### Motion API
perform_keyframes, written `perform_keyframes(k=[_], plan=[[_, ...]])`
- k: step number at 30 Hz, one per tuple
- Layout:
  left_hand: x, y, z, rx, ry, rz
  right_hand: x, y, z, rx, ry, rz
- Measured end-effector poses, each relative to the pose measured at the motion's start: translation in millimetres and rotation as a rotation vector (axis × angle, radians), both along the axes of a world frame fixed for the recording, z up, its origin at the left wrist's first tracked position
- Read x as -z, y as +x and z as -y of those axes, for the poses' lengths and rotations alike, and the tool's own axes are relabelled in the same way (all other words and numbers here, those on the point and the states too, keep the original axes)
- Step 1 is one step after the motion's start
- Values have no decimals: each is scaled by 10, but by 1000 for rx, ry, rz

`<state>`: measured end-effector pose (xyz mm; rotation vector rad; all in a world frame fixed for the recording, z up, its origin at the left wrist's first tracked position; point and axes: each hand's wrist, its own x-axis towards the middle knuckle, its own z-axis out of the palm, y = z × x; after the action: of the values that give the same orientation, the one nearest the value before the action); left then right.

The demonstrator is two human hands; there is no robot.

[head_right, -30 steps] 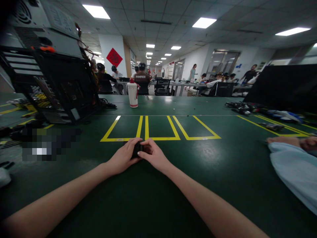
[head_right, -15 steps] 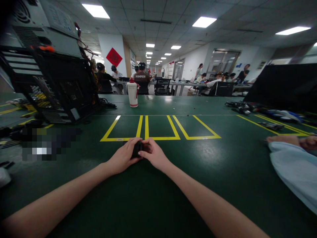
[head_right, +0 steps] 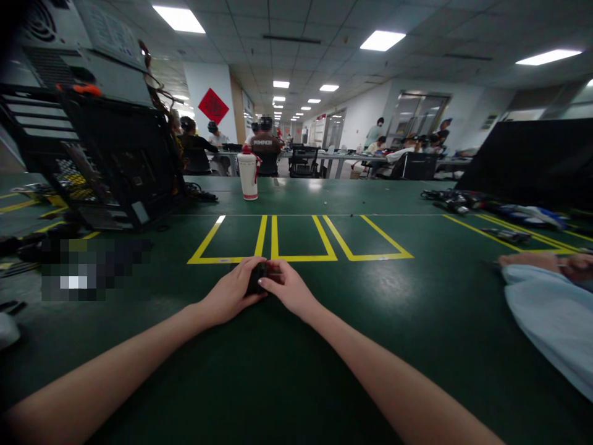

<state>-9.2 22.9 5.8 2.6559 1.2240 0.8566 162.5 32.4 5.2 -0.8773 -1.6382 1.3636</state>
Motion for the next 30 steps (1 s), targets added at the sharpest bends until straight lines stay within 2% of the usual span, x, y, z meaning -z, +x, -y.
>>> perform_keyframes(k=[6,18,24,30], plan=[[-9,-11,12,-13,-25,-7,11,14,10,-67,16,-36],[-17,12,4,-20,4,-19,5,-9,11,8,14,-32],[-1,-12,1,-18,-22,-10,-14,14,25,-75,-8,-74],[-10,-14,8,-10,-25,2,-26,7,56,-58,15,-48]])
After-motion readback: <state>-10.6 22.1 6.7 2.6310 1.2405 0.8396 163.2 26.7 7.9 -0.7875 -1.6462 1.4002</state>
